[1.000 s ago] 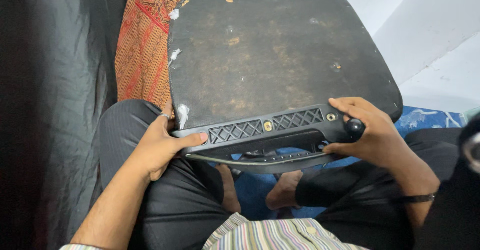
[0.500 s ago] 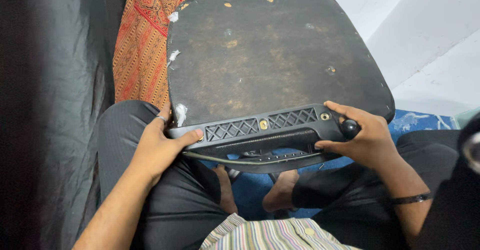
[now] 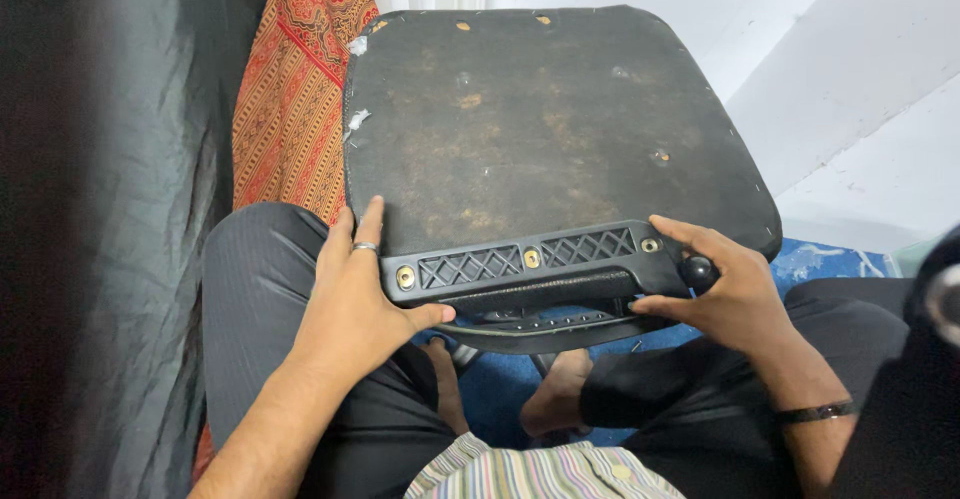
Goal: The person uses a screwdriver to remove multiple screws from a black plastic chair frame resting on a small table. They unscrew each fastener, place the screws on the table, and flip the frame to access additional screws, continuing the disassembly.
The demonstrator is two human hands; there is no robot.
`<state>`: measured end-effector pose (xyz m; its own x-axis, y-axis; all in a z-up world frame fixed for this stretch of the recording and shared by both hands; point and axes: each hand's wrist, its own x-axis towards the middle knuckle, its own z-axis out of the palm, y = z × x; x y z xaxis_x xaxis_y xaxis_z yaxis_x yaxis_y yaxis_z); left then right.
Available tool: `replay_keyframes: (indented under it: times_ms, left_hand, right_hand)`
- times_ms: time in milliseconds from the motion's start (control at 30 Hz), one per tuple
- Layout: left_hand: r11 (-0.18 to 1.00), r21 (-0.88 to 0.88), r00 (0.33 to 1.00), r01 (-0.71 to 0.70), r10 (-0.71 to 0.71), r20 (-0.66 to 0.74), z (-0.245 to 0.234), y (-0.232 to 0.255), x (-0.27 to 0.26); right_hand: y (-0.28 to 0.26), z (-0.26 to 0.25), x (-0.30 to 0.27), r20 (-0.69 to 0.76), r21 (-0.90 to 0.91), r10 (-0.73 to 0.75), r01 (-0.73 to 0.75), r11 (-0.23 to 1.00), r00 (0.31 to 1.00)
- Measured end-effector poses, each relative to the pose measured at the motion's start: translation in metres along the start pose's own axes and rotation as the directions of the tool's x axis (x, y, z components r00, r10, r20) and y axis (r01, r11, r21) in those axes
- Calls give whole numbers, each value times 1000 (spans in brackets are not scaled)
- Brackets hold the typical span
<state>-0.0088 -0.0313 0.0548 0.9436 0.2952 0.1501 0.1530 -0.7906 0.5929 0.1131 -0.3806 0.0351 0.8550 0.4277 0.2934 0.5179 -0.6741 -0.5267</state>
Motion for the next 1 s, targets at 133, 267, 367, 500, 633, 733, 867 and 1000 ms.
replay_keyframes:
  times_ms: [133,267,367,500,633,733,867,1000]
  left_hand:
    - [991,136,1000,-19,19,0,-8,6,0]
    - [975,158,980,-155,172,-98,-12,21,5]
    - [902,70,857,-425,426,-288,-2,51,9]
    - [718,-407,819,-565,548,-170,34,117,17]
    - [520,-729,695,-446,714,84,77,191,19]
    - [363,-859,608,-361,790,78,108,230,13]
    - [453,-867,561,-205,781,275,144,264,5]
    - [461,-883,553,-87,760,343,181,284,-7]
  right_hand:
    - [-5,-2,-2,-78,17,-46,48,999,996]
    - [-18,-18,-3,-230,-74,73,-92,993,970]
    - [-31,-40,-3,-333,252,273,-194,948,903]
    - [-47,-61,-2,-426,731,156,237,640,891]
    - [-59,-75,-10,-431,860,340,266,436,836]
    - [-51,-92,-29,-488,825,438,234,515,755]
    - [-6,-121,-77,-465,819,579,77,568,669]
    - [69,-137,-160,-372,693,703,-323,645,606]
